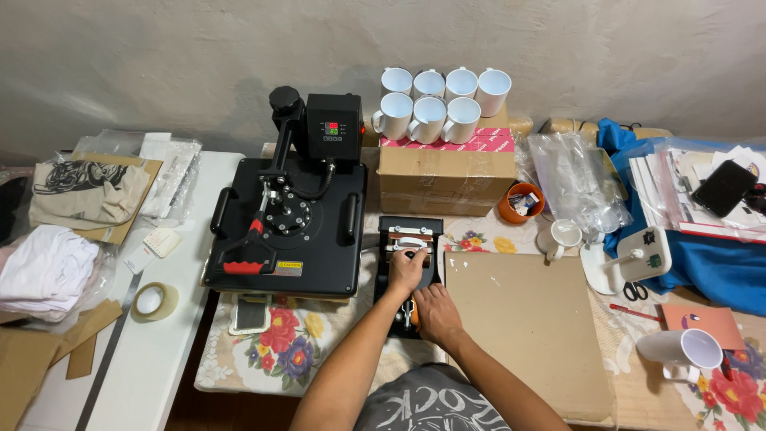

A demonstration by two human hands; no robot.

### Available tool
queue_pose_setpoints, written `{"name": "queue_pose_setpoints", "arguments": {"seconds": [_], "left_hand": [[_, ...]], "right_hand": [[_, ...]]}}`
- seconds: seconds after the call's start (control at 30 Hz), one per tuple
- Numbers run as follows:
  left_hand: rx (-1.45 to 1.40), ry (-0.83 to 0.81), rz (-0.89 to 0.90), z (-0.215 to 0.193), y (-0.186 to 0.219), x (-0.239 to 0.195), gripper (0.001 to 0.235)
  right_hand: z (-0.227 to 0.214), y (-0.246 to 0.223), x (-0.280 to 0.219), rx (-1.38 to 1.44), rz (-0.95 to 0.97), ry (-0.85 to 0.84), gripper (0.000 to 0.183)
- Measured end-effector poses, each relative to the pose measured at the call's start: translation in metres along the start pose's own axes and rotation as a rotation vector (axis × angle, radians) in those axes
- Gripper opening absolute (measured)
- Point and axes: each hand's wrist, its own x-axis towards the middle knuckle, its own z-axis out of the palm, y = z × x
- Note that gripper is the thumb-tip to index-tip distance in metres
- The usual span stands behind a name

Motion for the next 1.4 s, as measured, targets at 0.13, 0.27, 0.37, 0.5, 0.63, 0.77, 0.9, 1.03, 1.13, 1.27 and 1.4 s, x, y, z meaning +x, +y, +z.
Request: {"name": "queue_pose_setpoints", "arguments": {"seconds": [0.13,0.27,0.37,0.5,0.63,0.77,0.9,1.03,1.13,1.27,1.4], "left_hand": [[0.014,-0.005,-0.006,-0.004,0.013,-0.007,0.048],[0.024,0.002,-0.008,-0.002,0.001,0.0,0.048],[0.034,-0.005,-0.007,-0.005,0.011,-0.006,0.049],[0.025,0.0,-0.02,-0.006,0.015,-0.009,0.048],[0.016,0.003,-0.017,-0.003,0.01,-0.007,0.048],[0.013,0.003,-0.031,-0.005,0.02,-0.012,0.049],[-0.091,-0.079,-0.132,-0.01,0.034,-0.016,0.046],[-0.12,-0.138,-0.182,-0.023,0.066,-0.031,0.048],[-0.214,-0.125,-0.204,-0.022,0.061,-0.031,0.04],[-0.259,-0.077,-0.233,-0.013,0.052,-0.028,0.043],[-0.228,-0.038,-0.237,-0.014,0.058,-0.031,0.063]], "right_hand": [[0.006,-0.001,0.003,-0.053,0.012,-0.081,0.054],[-0.003,-0.005,0.007,-0.093,0.018,-0.13,0.052],[-0.006,-0.006,0.009,-0.097,0.017,-0.157,0.052],[-0.005,-0.005,0.01,-0.119,0.024,-0.205,0.055],[-0.017,-0.009,0.012,-0.124,0.028,-0.223,0.056],[-0.015,-0.01,0.012,-0.162,0.026,-0.224,0.06],[-0.02,-0.011,0.011,-0.147,0.017,-0.187,0.054],[-0.02,-0.01,0.012,-0.164,0.017,-0.16,0.052],[-0.024,-0.012,0.011,-0.152,0.023,-0.157,0.048],[-0.034,-0.014,0.013,-0.154,0.019,-0.145,0.042],[-0.035,-0.012,0.012,-0.156,0.007,-0.146,0.041]]}}
